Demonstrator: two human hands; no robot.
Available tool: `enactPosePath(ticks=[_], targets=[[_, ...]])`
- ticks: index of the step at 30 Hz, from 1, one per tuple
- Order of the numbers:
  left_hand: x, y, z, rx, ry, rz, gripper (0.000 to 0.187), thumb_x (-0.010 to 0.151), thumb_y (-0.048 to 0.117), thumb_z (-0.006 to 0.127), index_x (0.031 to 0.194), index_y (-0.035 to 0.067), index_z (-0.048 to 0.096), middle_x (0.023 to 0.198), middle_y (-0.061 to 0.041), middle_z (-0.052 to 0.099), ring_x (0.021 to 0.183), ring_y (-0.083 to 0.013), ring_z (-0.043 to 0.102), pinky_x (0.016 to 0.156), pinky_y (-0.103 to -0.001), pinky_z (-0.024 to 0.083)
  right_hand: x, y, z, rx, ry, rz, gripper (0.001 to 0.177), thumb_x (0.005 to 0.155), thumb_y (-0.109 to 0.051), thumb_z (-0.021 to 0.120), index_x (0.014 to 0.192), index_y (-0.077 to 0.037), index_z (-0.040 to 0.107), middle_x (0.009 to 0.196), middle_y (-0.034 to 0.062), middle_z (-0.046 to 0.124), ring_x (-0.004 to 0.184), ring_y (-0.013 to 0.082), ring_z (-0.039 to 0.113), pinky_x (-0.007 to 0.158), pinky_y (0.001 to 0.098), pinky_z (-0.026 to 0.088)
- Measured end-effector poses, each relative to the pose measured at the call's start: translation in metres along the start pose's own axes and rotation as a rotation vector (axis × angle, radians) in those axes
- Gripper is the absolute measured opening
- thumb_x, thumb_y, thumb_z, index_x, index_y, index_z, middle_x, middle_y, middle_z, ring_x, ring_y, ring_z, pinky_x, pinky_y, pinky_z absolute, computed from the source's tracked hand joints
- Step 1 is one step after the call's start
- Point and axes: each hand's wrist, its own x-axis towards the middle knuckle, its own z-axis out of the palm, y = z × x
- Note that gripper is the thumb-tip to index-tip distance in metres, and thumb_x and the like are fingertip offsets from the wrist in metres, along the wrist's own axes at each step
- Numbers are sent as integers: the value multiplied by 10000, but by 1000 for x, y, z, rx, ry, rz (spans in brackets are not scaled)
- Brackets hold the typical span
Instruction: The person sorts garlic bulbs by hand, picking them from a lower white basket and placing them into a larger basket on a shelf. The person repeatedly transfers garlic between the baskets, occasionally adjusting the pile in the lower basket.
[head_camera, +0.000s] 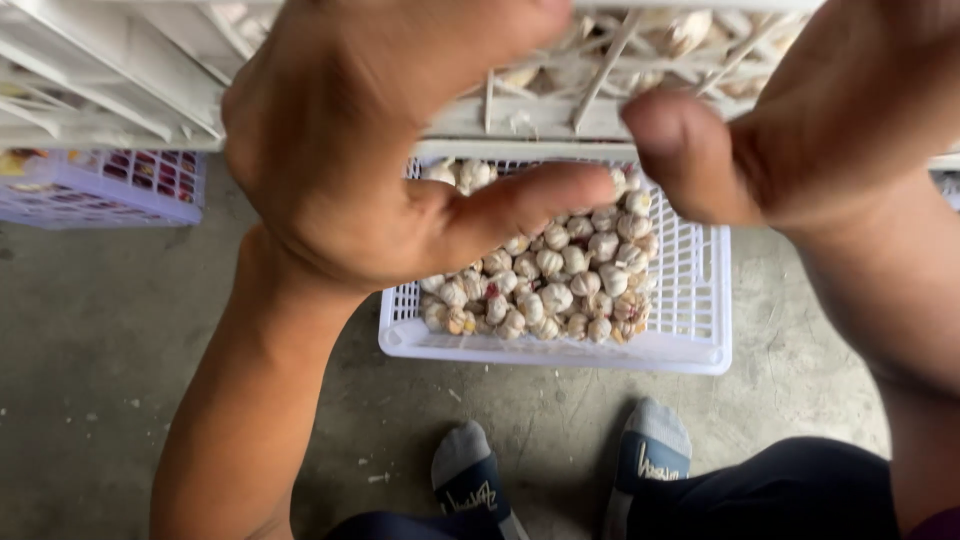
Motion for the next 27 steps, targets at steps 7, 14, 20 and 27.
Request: enactPosePath(ticks=[7,14,20,27], targets=[[-13,11,27,54,7,238,458,1064,511,567,1327,137,537,1254,-82,646,979,-169,695,694,-281,538,22,6,44,341,199,-563,547,871,-330,905,1256,-160,555,1171,170,459,938,320,520,734,463,520],[-53,8,59,31,-109,317,362,1127,504,534,1209,152,517,1132,-54,648,834,-141,671,639,-271,531,-27,-13,72,324,259,-553,500,977,-319,885,1295,-196,519,1191,128,455,1020,280,563,775,378,570],[-129,-10,88,130,-497,295,525,1118,624,488,1132,124,646,987,-69,707,773,-163,701,589,-258,560,-97,-15,102,85,-12,-463,539,1058,-340,815,1428,-265,430,1141,77,563,1085,244,566,844,347,509],[-140,-18,125,27,-1159,-196,546,872,599,644,1172,147,703,1186,-147,682,1158,-298,634,1017,-456,525,-148,-1,139,11,-243,-387,390,1128,-314,711,1358,-173,430,1239,105,585,1105,234,639,835,324,525]])
